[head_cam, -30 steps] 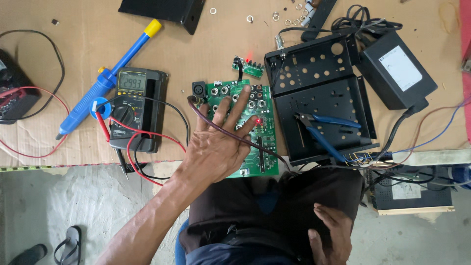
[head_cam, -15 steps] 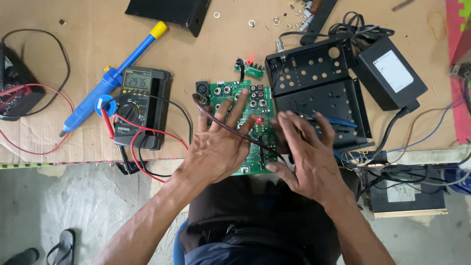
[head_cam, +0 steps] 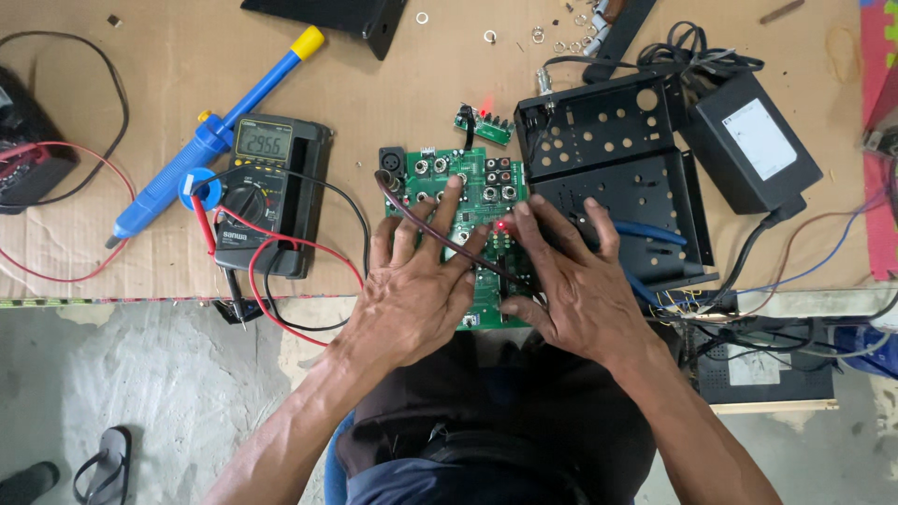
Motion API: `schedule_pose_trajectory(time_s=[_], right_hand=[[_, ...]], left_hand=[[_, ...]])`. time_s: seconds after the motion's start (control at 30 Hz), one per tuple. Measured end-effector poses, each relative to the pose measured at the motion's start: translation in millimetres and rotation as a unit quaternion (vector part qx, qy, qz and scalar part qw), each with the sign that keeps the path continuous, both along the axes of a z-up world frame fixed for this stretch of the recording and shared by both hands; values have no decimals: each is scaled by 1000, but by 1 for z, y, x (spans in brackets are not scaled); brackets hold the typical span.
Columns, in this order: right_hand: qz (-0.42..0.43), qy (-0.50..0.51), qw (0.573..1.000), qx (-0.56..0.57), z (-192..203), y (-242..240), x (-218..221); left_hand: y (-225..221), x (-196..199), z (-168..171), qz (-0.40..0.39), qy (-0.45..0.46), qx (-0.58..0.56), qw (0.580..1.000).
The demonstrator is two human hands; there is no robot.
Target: The person repairs a green circuit board by soldering components with a soldering iron, measuring electrical values with a multimeter, and fitting the board into a black metal housing. They handle a circuit board, a multimeter, and a black casing.
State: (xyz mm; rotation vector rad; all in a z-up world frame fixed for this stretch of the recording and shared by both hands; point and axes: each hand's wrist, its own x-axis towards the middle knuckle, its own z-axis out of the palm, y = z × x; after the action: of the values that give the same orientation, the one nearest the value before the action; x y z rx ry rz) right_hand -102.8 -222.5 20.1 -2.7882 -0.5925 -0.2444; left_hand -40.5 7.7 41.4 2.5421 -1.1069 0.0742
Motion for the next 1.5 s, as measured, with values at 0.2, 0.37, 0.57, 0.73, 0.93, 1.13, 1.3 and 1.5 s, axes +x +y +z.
schedule_pose_trajectory(time_s=[0.2, 0.37, 0.57, 0.73, 0.93, 1.13, 1.3, 1.5], right_hand=[[4, -1, 1000, -11, 1, 1, 2], [5, 6, 1000, -24, 2, 4, 3], [-4, -4, 1000, -28, 0, 4, 2], [1, -1, 1000, -14, 2, 3, 3], [3, -27, 1000, -5, -1, 7, 0], [-2, -38, 999, 4, -7, 6, 1], [-36, -42, 998, 7, -9, 12, 3], [-56, -57, 997, 5, -14, 14, 0]], left_hand=[[-4, 1, -6, 12, -26, 6, 1000], [-10, 8, -4, -2, -1, 22, 1000], [-18, 15, -9, -1, 47, 61, 997], [-19, 18, -11, -9, 11, 72, 997], [-18, 20, -12, -20, -4, 85, 996], [-20, 25, -16, -33, 30, 99, 994], [-21, 23, -6, -26, 36, 129, 991], [-25, 20, 10, -29, 32, 177, 983]])
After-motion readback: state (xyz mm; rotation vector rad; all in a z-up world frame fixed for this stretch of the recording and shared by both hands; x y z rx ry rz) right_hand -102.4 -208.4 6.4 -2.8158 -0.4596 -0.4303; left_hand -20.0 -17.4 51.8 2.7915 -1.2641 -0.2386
